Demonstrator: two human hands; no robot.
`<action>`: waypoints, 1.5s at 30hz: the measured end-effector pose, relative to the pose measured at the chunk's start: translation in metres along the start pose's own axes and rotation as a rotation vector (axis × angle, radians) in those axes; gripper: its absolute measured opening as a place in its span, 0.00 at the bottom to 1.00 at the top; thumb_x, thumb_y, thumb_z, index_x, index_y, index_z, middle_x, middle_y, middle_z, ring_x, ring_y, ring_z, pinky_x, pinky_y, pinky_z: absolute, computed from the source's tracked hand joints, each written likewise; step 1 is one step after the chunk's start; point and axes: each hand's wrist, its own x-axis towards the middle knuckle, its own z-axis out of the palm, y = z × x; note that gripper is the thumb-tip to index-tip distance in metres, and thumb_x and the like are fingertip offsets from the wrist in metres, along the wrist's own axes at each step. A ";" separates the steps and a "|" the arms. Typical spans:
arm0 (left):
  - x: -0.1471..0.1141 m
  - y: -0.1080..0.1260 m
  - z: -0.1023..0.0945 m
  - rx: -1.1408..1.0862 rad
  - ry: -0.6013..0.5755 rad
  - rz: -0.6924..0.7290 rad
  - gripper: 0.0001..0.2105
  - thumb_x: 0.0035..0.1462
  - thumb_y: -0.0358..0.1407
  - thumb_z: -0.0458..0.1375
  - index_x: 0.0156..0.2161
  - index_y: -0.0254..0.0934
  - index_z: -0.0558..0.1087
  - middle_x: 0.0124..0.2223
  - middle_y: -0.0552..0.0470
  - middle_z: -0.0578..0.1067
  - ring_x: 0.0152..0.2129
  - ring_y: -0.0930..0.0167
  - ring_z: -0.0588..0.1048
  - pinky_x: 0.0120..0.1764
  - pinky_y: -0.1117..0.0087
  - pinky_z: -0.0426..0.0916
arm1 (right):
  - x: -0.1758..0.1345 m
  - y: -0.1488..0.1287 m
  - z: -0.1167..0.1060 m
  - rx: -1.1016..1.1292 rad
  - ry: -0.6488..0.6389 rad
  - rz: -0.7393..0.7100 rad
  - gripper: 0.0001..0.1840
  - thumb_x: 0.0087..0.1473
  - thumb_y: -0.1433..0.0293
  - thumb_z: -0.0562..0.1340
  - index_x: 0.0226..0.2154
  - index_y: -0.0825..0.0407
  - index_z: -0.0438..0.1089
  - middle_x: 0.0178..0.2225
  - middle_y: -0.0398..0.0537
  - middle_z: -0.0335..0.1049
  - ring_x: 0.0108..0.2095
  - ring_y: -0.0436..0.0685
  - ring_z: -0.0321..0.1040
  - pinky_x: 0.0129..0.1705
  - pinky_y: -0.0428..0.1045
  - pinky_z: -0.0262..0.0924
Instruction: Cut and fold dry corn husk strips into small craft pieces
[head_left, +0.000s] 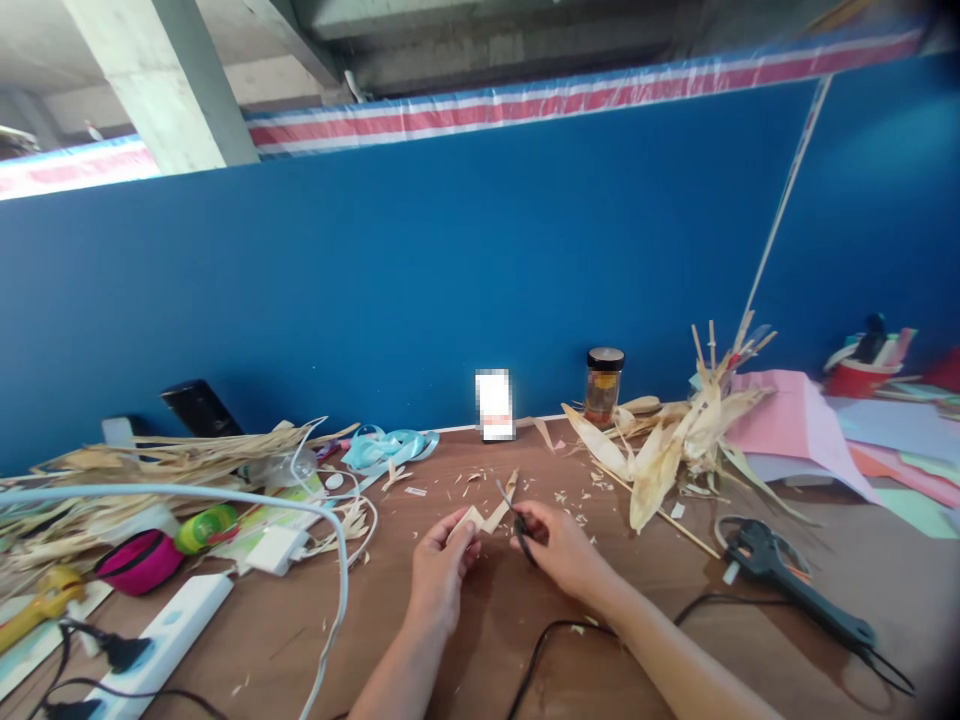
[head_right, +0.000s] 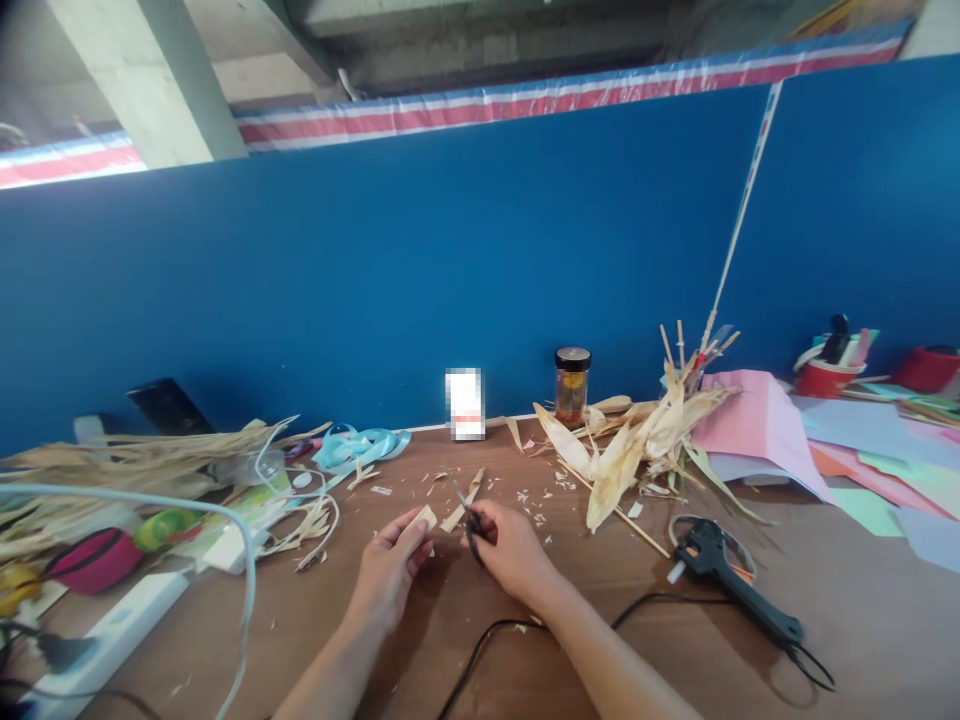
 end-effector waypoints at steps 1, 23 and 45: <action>0.000 0.001 0.000 -0.010 -0.001 -0.002 0.13 0.38 0.32 0.64 0.34 0.33 0.73 0.31 0.50 0.74 0.23 0.78 0.71 0.27 0.79 0.68 | -0.001 0.000 0.005 0.055 -0.038 0.007 0.17 0.44 0.70 0.58 0.41 0.52 0.65 0.27 0.43 0.69 0.28 0.52 0.65 0.31 0.45 0.58; -0.007 0.011 0.006 -0.116 -0.010 -0.011 0.11 0.35 0.32 0.65 0.28 0.33 0.71 0.23 0.57 0.72 0.19 0.79 0.68 0.25 0.79 0.63 | -0.007 -0.003 0.011 0.244 -0.282 0.112 0.17 0.38 0.69 0.64 0.35 0.53 0.64 0.24 0.38 0.63 0.25 0.47 0.56 0.27 0.41 0.50; -0.004 0.010 0.003 -0.013 0.004 0.000 0.15 0.35 0.33 0.63 0.33 0.35 0.69 0.27 0.56 0.71 0.18 0.79 0.67 0.25 0.77 0.63 | -0.007 -0.008 0.007 0.250 -0.323 0.118 0.16 0.38 0.69 0.64 0.35 0.53 0.66 0.22 0.37 0.61 0.23 0.46 0.55 0.25 0.41 0.50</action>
